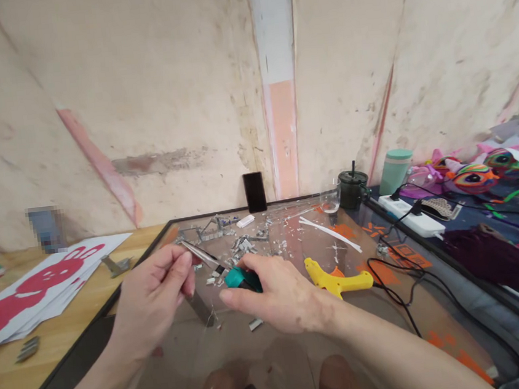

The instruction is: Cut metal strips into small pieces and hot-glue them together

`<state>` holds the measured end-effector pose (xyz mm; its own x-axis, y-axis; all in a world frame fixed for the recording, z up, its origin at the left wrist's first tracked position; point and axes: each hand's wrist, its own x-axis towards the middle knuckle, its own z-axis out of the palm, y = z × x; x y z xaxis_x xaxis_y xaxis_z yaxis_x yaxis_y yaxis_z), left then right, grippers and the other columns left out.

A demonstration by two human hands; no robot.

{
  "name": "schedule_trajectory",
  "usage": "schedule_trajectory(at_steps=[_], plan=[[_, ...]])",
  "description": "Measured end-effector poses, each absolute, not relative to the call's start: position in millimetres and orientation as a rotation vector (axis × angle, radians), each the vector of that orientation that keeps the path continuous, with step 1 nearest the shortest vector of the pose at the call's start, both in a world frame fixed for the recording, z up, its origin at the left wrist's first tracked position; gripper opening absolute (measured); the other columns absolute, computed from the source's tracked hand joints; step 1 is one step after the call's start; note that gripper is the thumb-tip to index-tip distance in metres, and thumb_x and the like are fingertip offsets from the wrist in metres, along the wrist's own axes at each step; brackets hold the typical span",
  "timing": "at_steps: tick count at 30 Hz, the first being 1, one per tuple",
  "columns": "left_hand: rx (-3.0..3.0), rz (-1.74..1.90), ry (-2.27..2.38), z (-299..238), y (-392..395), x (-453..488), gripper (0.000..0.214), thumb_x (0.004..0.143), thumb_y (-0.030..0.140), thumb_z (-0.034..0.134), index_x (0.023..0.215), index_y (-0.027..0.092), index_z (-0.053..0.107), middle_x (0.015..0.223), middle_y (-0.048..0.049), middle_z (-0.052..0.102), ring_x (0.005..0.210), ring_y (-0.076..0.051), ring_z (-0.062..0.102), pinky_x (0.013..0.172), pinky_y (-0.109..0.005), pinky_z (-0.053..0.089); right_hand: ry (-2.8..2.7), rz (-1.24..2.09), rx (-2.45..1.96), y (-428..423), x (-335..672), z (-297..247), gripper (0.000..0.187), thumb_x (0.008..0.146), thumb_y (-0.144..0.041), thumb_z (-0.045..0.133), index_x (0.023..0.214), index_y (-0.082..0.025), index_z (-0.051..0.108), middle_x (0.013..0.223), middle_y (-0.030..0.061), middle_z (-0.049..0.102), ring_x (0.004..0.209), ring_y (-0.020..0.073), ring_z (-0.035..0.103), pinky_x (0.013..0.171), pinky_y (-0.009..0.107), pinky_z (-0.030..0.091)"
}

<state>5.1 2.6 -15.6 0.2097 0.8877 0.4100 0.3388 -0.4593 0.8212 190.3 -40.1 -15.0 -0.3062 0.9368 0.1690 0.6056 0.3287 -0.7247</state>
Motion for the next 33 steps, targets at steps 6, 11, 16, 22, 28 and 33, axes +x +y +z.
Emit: schedule_trajectory(at_steps=[6, 11, 16, 22, 28, 33], plan=[[1.833, 1.242, 1.124, -11.0, 4.4, 7.4, 0.022, 0.083, 0.03, 0.049, 0.064, 0.018, 0.052, 0.047, 0.0034, 0.048, 0.043, -0.008, 0.038, 0.041, -0.017, 0.028, -1.867, 1.047, -1.207, -38.4, 186.2, -23.0, 0.032, 0.083, -0.049, 0.049, 0.077, -0.018, 0.05, 0.064, -0.0036, 0.044, 0.059, 0.0105, 0.041, 0.052, 0.024, 0.031], [1.247, 0.987, 0.765, -1.8, 3.3, 4.7, 0.024, 0.083, 0.032, 0.048, 0.067, 0.017, 0.054, 0.04, 0.0051, 0.042, 0.033, -0.004, 0.027, 0.034, -0.014, 0.02, -1.877, 0.879, -1.199, -35.9, 186.5, -23.4, 0.029, 0.083, -0.047, 0.051, 0.08, -0.018, 0.049, 0.071, -0.0036, 0.047, 0.065, 0.0108, 0.04, 0.057, 0.024, 0.032], [1.002, 0.902, 0.603, 3.0, 1.7, 1.6, 0.019, 0.081, 0.023, 0.053, 0.064, 0.014, 0.055, 0.041, 0.0062, 0.039, 0.032, -0.001, 0.022, 0.032, -0.013, 0.019, -1.937, 0.78, -1.251, -35.3, 186.4, -22.5, 0.028, 0.082, -0.046, 0.052, 0.085, -0.018, 0.051, 0.074, -0.0022, 0.051, 0.068, 0.0126, 0.044, 0.063, 0.027, 0.034], [1.075, 1.002, 0.687, 0.6, 1.4, 7.0, 0.016, 0.076, 0.024, 0.058, 0.064, 0.013, 0.056, 0.04, 0.0054, 0.043, 0.031, -0.001, 0.027, 0.032, -0.012, 0.019, -1.875, 0.92, -1.143, -34.4, 187.7, -26.0, 0.033, 0.084, -0.049, 0.048, 0.088, -0.017, 0.053, 0.077, -0.0014, 0.051, 0.069, 0.0126, 0.043, 0.061, 0.026, 0.034], [1.31, 1.209, 0.922, -8.0, 1.2, 12.4, 0.019, 0.078, 0.029, 0.055, 0.066, 0.014, 0.054, 0.042, 0.0044, 0.048, 0.034, -0.002, 0.033, 0.034, -0.012, 0.022, -1.852, 0.958, -1.154, -34.8, 188.9, -26.0, 0.033, 0.083, -0.05, 0.05, 0.089, -0.018, 0.053, 0.077, -0.0023, 0.05, 0.069, 0.0122, 0.043, 0.06, 0.025, 0.034], [1.612, 1.289, 1.046, -14.5, 3.5, 12.3, 0.019, 0.082, 0.03, 0.05, 0.069, 0.016, 0.053, 0.047, 0.0037, 0.052, 0.037, -0.005, 0.038, 0.037, -0.015, 0.028, -1.826, 1.016, -1.158, -35.0, 186.2, -28.1, 0.03, 0.082, -0.048, 0.052, 0.084, -0.018, 0.053, 0.073, -0.0031, 0.047, 0.066, 0.0111, 0.042, 0.059, 0.024, 0.035]])
